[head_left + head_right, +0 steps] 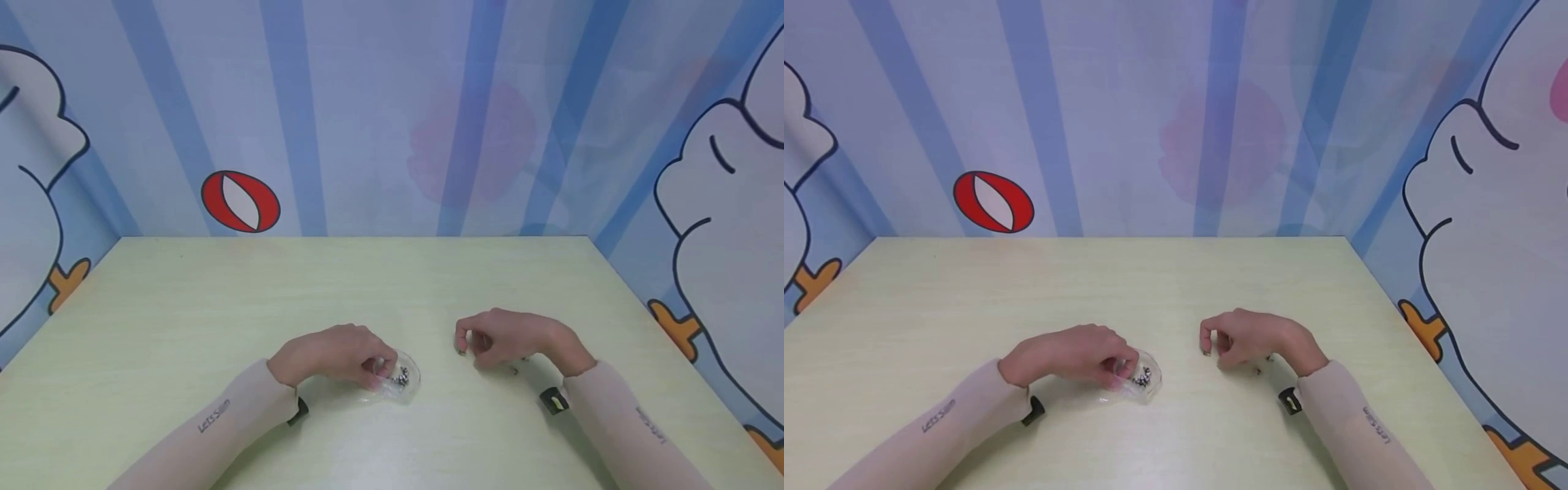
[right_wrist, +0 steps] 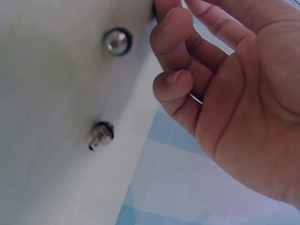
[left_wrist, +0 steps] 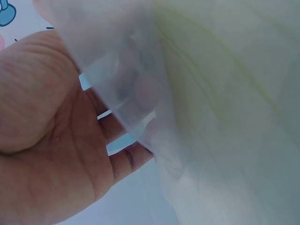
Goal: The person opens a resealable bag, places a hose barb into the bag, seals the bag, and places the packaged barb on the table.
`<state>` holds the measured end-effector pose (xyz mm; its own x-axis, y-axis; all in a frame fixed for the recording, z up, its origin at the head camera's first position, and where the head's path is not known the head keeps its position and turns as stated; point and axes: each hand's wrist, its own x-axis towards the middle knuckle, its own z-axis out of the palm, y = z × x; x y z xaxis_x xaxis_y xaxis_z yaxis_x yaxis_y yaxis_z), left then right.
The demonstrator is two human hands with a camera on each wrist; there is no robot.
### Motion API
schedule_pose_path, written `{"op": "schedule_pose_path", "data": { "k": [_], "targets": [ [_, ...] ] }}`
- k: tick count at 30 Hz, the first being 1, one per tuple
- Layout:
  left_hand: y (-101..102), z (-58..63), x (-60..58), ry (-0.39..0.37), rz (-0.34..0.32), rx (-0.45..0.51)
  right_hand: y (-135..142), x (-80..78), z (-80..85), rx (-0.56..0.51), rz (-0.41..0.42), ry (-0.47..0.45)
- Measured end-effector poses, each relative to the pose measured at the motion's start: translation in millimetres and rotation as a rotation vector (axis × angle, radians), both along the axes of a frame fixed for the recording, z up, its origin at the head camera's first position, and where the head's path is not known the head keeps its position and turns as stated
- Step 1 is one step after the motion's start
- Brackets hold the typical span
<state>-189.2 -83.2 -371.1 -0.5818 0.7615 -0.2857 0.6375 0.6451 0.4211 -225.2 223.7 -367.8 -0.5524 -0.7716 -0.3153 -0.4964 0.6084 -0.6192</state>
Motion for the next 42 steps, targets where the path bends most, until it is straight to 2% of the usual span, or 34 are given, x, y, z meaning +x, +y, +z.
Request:
{"op": "schedule_pose_path", "data": {
  "k": [17, 29, 42],
  "targets": [
    [0, 0.1, 0.7, -0.004, 0.004, -0.008, -18, 2.6, -10.6, -0.034, -0.011, 0.089],
    [0, -0.2, 0.4, -0.006, -0.004, 0.005, -29, 6.0, -11.6, -0.030, 0.018, 0.155],
    [0, -1.0, 0.0, -0.003, 0.001, -0.001, -33, 6.9, -14.3, -0.058, 0.033, 0.139]
  ]
}}
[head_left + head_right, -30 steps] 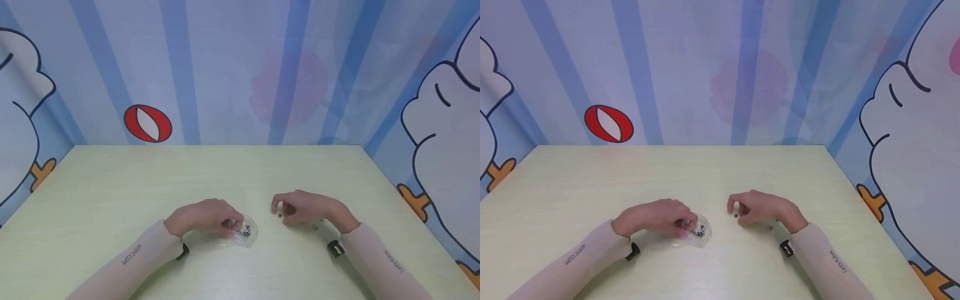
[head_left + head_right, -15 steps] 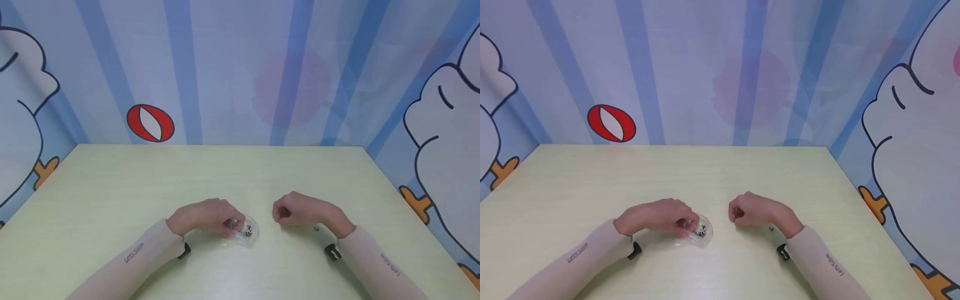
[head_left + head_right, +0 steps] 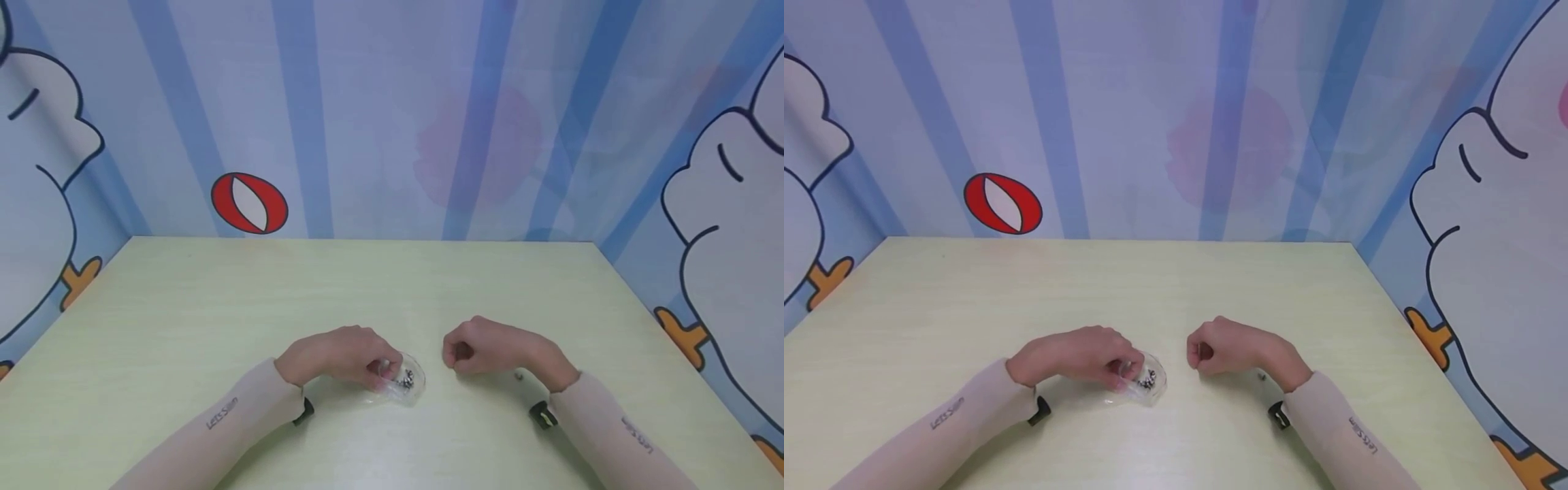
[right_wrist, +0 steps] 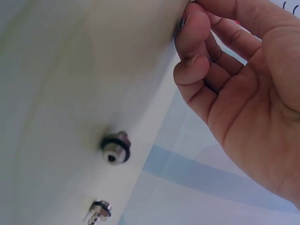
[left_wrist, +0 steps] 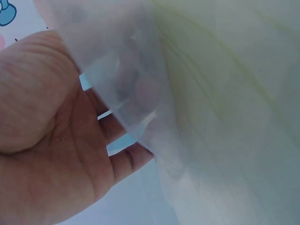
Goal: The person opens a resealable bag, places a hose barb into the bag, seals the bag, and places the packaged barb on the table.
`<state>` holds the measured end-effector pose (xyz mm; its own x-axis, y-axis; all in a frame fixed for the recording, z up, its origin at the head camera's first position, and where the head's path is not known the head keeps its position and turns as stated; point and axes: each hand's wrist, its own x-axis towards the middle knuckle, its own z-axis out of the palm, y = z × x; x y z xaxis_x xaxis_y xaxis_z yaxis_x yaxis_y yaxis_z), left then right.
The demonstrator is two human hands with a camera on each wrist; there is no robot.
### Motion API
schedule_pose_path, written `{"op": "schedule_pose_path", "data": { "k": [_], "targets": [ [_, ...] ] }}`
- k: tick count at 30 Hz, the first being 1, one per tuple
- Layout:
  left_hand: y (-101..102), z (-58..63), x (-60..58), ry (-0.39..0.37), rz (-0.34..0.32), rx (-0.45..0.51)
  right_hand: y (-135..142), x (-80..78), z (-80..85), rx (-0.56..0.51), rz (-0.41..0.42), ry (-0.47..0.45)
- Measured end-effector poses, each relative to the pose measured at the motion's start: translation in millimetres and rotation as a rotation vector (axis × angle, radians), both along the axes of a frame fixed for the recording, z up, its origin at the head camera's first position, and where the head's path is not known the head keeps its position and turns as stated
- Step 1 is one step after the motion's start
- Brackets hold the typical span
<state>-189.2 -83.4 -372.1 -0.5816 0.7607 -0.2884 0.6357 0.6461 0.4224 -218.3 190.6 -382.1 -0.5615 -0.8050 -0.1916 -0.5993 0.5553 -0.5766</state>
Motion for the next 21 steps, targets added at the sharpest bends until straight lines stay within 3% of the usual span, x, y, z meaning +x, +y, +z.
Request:
{"op": "schedule_pose_path", "data": {
  "k": [15, 21],
  "targets": [
    [-2, 0.0, 0.1, 0.009, -0.009, 0.013, -10, 4.2, 5.3, -0.001, 0.028, -0.003],
    [-2, -0.6, -0.6, 0.016, -0.007, 0.003, -18, 1.7, 7.9, -0.057, 0.092, 0.021]
  ]
}}
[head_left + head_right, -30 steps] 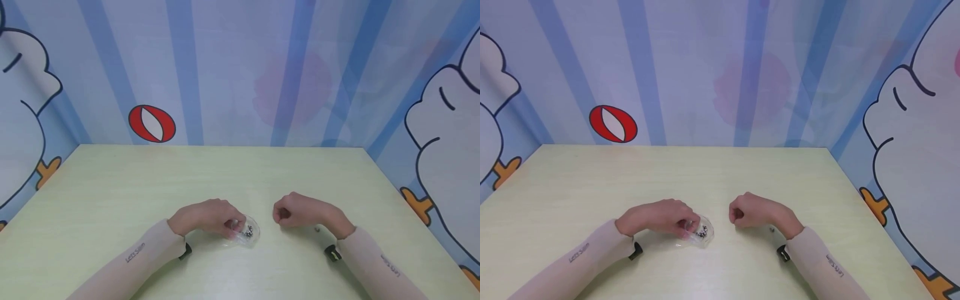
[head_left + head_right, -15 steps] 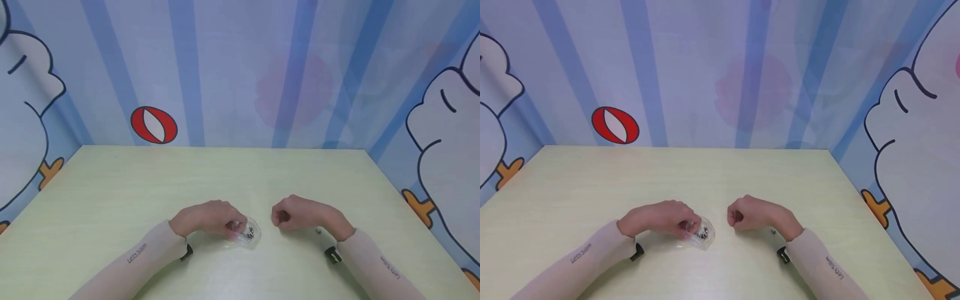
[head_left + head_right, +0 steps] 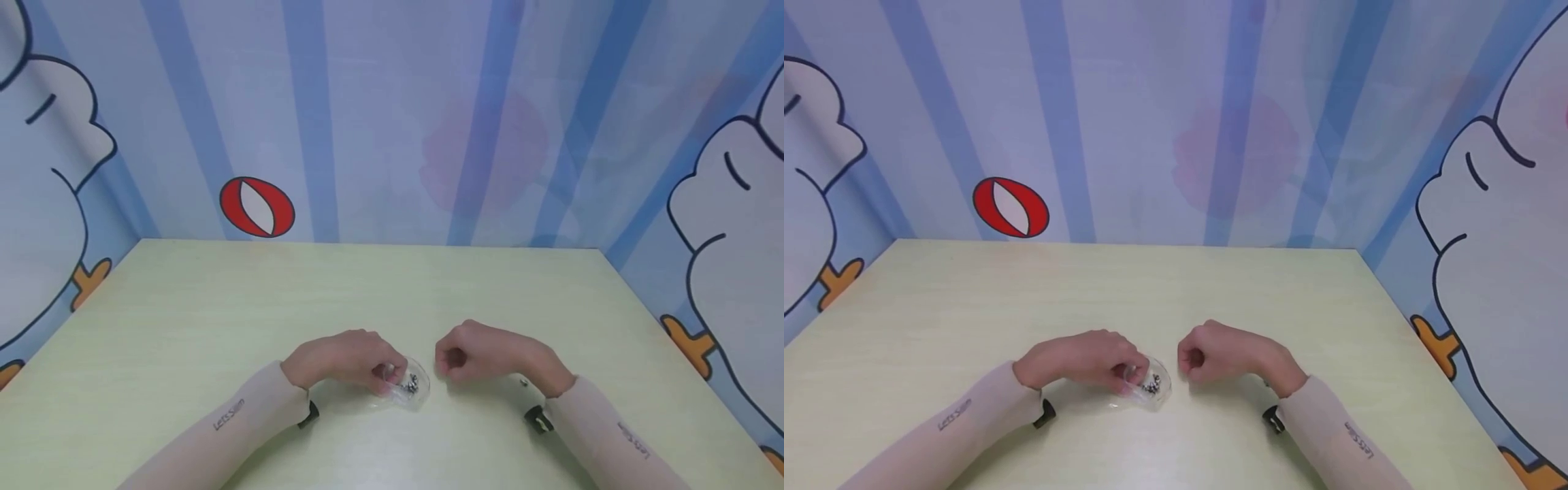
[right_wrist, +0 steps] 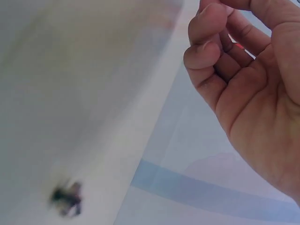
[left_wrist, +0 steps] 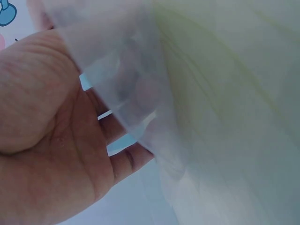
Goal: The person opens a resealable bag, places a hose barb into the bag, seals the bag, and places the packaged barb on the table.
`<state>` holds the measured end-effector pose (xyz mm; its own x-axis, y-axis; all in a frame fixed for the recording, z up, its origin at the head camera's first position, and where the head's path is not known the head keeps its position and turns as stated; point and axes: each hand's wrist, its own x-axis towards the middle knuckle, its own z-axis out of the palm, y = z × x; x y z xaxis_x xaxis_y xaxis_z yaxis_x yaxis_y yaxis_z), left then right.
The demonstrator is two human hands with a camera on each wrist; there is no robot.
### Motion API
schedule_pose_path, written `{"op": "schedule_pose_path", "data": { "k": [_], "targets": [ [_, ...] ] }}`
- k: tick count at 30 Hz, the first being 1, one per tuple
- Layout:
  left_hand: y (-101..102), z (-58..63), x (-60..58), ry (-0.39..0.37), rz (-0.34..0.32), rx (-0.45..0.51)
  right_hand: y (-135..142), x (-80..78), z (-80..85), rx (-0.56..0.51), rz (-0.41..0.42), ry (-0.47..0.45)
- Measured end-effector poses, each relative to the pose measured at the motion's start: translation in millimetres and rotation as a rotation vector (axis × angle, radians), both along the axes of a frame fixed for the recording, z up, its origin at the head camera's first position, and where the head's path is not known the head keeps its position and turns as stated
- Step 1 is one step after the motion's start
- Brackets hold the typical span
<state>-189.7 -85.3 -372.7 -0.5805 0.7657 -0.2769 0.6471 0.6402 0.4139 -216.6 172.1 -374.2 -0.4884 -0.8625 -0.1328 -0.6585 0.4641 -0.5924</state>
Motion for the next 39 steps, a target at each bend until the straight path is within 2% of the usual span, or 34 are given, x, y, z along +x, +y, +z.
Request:
{"op": "schedule_pose_path", "data": {
  "k": [7, 15, 26, 39],
  "targets": [
    [3, -1.8, -1.1, -0.001, -0.011, 0.003, -13, 0.8, 3.5, -0.047, 0.076, -0.044],
    [6, -2.2, -1.3, -0.026, 0.019, -0.016, -27, 4.0, 2.9, -0.071, 0.137, -0.094],
    [5, 0.4, -0.5, -0.009, 0.018, -0.031, -25, 1.5, 6.9, -0.088, 0.137, -0.116],
    [2, -1.2, -1.3, -0.014, 0.013, -0.018, -17, -0.7, 10.4, -0.067, 0.097, -0.137]
  ]
}}
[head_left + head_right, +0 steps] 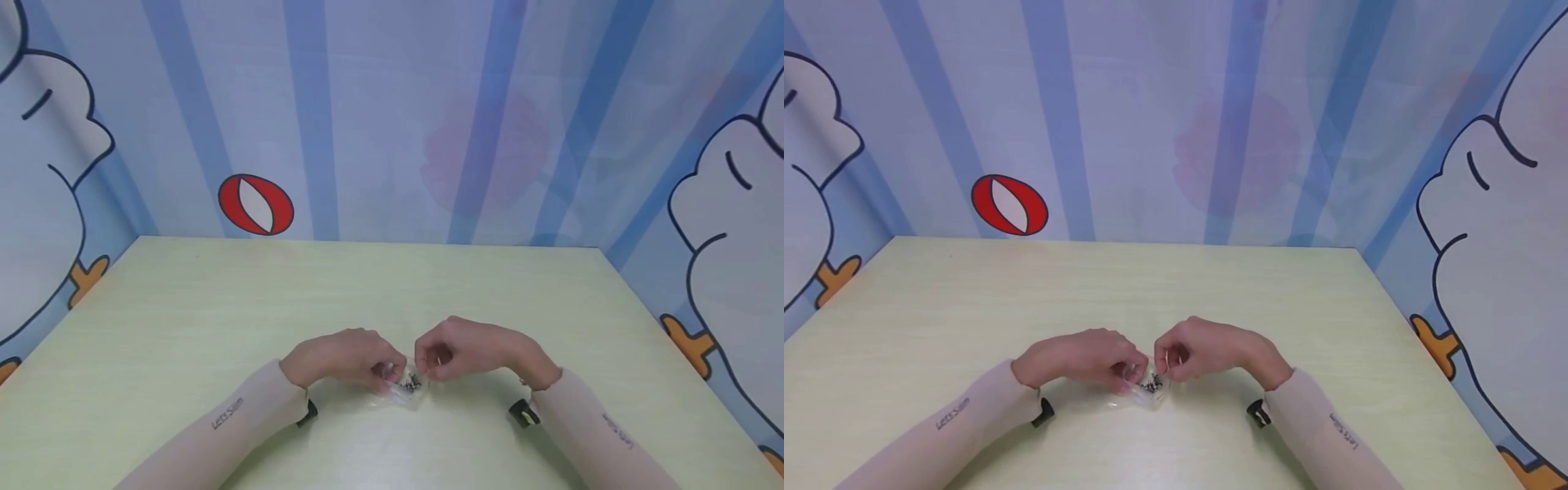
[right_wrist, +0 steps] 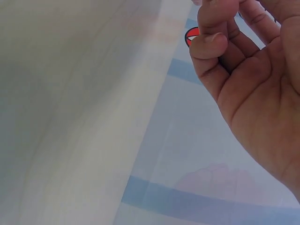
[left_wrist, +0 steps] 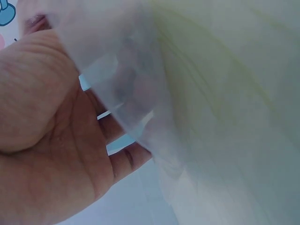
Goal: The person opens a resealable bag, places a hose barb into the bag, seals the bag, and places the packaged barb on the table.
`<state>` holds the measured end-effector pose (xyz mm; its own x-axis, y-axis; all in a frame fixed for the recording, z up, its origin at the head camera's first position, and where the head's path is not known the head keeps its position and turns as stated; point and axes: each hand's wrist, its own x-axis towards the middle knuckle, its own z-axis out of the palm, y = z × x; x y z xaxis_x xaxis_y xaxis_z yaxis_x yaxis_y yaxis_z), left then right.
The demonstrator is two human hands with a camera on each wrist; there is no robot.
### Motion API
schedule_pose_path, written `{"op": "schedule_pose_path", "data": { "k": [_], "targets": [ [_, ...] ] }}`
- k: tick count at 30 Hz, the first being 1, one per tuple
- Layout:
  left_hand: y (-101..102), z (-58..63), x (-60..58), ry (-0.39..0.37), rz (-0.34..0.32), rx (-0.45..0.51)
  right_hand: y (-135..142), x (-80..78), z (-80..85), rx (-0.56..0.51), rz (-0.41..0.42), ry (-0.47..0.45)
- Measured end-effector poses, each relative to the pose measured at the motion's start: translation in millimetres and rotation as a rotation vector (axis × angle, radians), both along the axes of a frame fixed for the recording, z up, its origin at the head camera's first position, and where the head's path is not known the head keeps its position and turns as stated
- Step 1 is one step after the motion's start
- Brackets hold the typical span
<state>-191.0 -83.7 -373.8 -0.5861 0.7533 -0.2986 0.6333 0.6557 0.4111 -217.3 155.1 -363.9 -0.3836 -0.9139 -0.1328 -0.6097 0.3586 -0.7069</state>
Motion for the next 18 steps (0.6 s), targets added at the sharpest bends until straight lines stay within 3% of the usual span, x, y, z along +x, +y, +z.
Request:
{"op": "schedule_pose_path", "data": {
  "k": [18],
  "targets": [
    [0, 2.2, 1.9, -0.001, 0.004, 0.007, 40, 0.3, 2.3, 0.050, -0.109, 0.020]
  ]
}}
